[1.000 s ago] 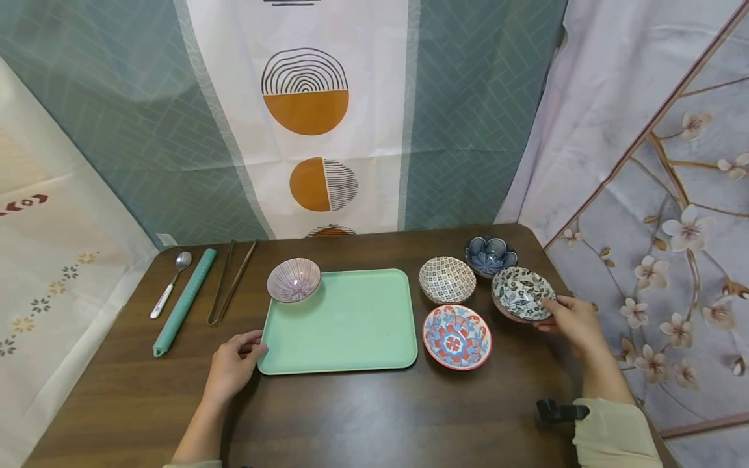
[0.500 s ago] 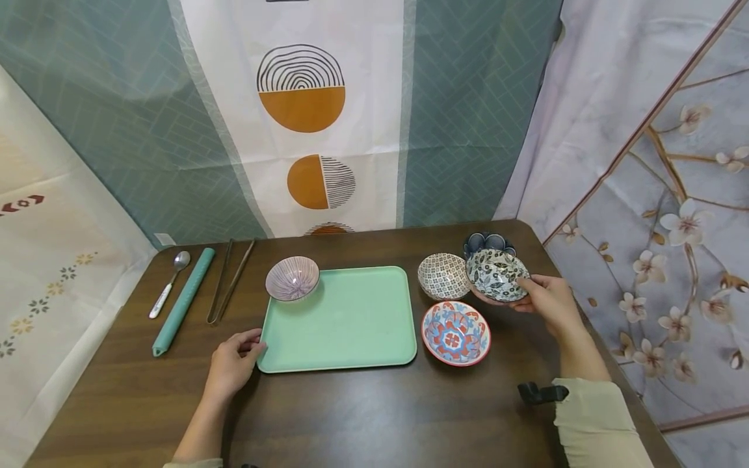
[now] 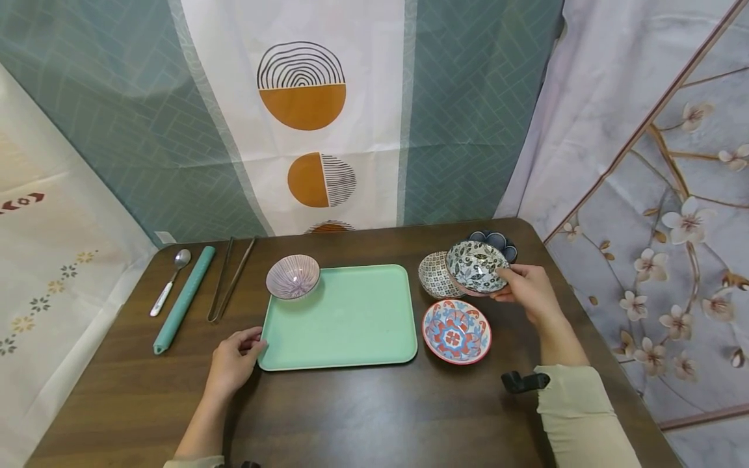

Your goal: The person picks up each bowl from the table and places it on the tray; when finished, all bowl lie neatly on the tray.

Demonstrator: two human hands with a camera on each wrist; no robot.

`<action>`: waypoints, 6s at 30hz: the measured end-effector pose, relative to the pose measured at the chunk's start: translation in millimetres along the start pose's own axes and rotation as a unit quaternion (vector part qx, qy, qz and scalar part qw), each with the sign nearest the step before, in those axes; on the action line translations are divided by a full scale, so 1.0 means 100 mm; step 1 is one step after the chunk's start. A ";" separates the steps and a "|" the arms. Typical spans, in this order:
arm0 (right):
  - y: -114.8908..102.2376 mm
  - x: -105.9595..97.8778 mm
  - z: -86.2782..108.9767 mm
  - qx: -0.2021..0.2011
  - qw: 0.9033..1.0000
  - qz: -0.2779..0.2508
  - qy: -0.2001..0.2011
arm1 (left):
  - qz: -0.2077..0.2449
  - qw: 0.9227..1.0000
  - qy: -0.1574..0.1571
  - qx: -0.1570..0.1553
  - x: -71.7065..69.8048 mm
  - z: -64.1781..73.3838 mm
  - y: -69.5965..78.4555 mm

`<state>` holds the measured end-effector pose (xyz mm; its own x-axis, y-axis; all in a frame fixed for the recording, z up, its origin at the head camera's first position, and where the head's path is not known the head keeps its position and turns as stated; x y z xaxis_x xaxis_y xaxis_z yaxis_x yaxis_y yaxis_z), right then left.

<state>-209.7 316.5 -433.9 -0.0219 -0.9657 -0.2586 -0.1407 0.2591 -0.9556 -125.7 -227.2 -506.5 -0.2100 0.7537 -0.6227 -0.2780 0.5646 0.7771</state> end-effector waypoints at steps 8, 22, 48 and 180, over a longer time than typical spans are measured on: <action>-0.10 0.18 -0.06 -0.008 1.000 0.006 -0.022 | -0.007 1.000 0.000 0.002 0.00 0.00 0.01; -0.18 0.60 -0.18 -0.014 0.997 -0.005 -0.075 | -0.004 1.000 0.006 0.000 0.01 0.00 0.00; -0.23 1.61 -0.37 0.028 0.990 -0.023 -0.135 | 0.004 1.000 -0.003 0.001 0.02 -0.01 -0.01; 0.51 -0.14 -0.39 0.051 0.969 0.238 0.051 | 0.002 0.999 -0.037 -0.003 -0.03 -0.03 -0.01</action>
<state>-255.6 342.7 -473.2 -0.1595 -0.7319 -0.6625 0.0076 0.6702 -0.7422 -127.6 -231.7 -505.8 -0.1410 0.7791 -0.6109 -0.2837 0.5594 0.7789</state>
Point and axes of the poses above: each hand's wrist, its own z-axis away from the middle knuckle, its own x-axis out of the palm, y = z × x, the point moved 1 cm from there along -z, towards the middle knuckle, and after that the axes turned 13 degrees about -x, right-handed, at the moved point
